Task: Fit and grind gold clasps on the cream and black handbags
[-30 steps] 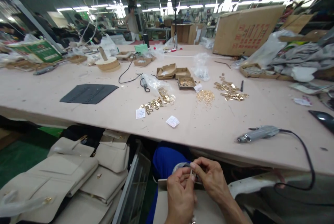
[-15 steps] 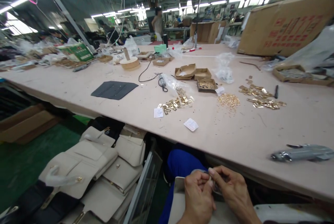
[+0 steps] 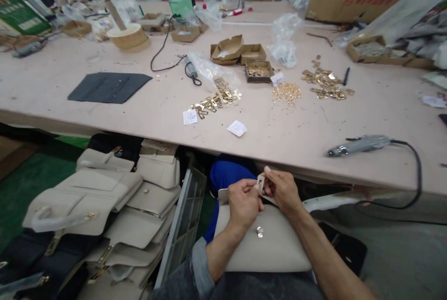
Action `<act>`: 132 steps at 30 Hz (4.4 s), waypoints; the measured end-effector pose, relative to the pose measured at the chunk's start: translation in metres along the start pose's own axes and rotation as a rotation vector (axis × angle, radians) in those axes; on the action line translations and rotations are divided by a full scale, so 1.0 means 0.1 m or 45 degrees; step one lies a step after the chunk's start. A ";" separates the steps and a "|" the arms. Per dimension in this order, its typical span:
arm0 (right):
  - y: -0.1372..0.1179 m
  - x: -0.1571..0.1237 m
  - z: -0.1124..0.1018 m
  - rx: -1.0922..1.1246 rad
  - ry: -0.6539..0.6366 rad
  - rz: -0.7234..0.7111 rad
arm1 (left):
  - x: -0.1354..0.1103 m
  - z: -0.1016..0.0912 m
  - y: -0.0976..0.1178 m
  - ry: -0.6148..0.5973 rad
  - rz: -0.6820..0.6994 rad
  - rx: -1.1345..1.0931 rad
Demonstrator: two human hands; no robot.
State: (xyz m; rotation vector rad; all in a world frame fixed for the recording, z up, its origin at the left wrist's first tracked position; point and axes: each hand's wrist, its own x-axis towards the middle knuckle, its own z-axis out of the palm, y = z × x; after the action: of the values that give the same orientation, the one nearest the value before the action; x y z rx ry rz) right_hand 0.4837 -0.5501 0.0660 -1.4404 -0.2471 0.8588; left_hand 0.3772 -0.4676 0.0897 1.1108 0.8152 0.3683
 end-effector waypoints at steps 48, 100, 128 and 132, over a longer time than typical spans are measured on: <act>-1.15 2.20 1.83 -1.479 -0.129 -0.874 | 0.11 -0.06 -0.43 0.118 -0.095 -0.077; -0.43 -0.12 -0.14 -0.627 0.165 -0.369 | -0.04 -0.08 -0.01 -0.187 0.092 -0.043; -0.44 -0.22 -0.04 -0.476 0.138 -0.374 | -0.05 -0.08 -0.01 -0.249 0.154 -0.062; -0.45 -0.23 -0.03 -0.474 0.138 -0.416 | -0.05 -0.08 0.02 -0.246 0.144 -0.072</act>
State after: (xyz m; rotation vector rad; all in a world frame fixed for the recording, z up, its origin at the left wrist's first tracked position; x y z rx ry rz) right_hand 0.4860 -0.5631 0.1150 -1.7248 -0.5658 0.4800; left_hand 0.3686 -0.4650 0.0922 1.1232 0.5702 0.3700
